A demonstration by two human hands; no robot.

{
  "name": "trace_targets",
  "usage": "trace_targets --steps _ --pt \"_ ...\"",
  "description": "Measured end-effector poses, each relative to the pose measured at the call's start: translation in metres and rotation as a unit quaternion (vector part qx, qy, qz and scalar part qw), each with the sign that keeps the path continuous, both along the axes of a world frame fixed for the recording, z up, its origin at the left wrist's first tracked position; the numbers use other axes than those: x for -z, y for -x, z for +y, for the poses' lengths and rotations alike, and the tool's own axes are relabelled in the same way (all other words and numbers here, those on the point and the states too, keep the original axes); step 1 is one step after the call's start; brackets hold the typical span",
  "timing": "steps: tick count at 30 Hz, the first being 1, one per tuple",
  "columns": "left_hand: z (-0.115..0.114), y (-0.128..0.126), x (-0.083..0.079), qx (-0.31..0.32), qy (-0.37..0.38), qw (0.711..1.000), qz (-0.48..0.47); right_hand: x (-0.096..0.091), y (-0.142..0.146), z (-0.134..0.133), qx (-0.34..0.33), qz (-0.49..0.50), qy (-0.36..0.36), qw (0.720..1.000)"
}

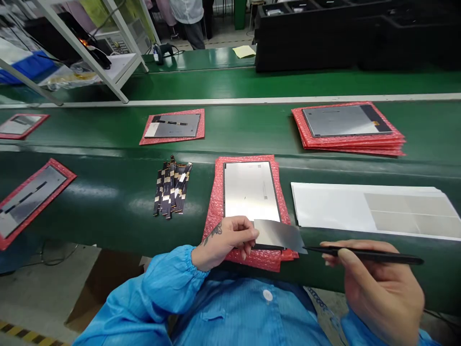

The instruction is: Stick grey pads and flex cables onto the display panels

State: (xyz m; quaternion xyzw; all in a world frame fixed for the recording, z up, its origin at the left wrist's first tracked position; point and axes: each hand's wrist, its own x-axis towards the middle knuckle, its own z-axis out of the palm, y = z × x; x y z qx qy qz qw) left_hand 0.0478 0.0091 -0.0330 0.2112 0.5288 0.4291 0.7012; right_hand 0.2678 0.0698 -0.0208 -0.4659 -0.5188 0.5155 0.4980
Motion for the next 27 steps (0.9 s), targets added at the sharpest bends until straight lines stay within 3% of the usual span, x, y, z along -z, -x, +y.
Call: trace_targets --steps 4,7,10,18,27 --pt "-0.011 -0.001 0.002 0.008 -0.05 0.988 0.146 0.02 0.001 -0.001 0.04 0.008 0.039 0.998" --pt "-0.02 -0.006 0.006 0.025 -0.071 0.952 0.297 0.043 0.001 -0.004 0.053 0.008 0.095 0.994" --pt "-0.026 -0.011 0.009 0.045 -0.061 0.92 0.384 0.061 0.0 -0.01 0.051 0.001 0.127 0.991" --pt "-0.027 -0.011 0.013 0.08 -0.048 0.873 0.479 0.068 0.002 -0.024 0.038 -0.033 0.089 0.995" --pt "-0.026 -0.015 0.011 0.102 -0.045 0.854 0.508 0.071 0.0 -0.028 0.044 -0.045 0.09 0.994"
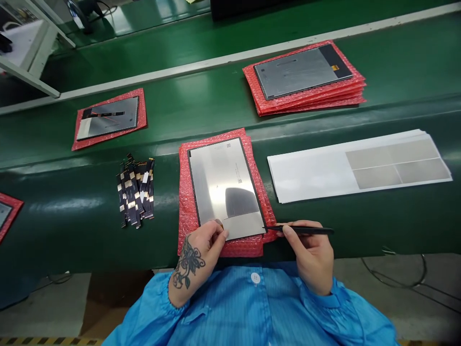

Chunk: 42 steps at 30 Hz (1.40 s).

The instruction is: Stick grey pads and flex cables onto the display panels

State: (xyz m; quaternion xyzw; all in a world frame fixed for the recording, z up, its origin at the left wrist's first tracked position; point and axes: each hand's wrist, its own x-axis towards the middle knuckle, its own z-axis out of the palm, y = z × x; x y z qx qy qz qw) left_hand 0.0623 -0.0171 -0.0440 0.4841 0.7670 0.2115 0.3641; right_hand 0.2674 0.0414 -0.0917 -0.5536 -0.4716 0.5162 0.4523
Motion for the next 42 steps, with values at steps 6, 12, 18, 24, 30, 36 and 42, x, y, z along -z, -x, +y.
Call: trace_targets --steps 6,12,18,24,30,36,42 --pt "0.001 0.001 0.0 0.016 -0.002 1.0 0.01 0.0 0.001 0.002 0.0 0.002 0.019 1.0" --pt "-0.001 -0.001 0.001 0.02 -0.003 1.0 0.017 -0.001 0.0 0.001 -0.007 0.002 0.004 1.0" --pt "-0.002 -0.002 0.002 0.031 -0.029 0.999 0.031 -0.001 0.001 0.003 -0.003 -0.007 0.005 1.0" --pt "-0.001 -0.003 0.004 0.045 -0.041 0.996 0.057 0.0 0.0 0.003 0.0 -0.023 -0.005 1.0" --pt "-0.003 -0.005 0.004 0.077 -0.073 0.986 0.126 0.0 0.001 0.002 0.008 -0.017 0.009 1.0" --pt "-0.004 -0.001 0.01 0.071 -0.089 0.977 0.182 0.012 -0.006 0.004 0.033 0.011 0.047 0.998" --pt "-0.008 -0.005 0.024 0.069 -0.163 0.962 0.207 -0.005 -0.011 0.021 0.167 0.064 -0.021 0.984"
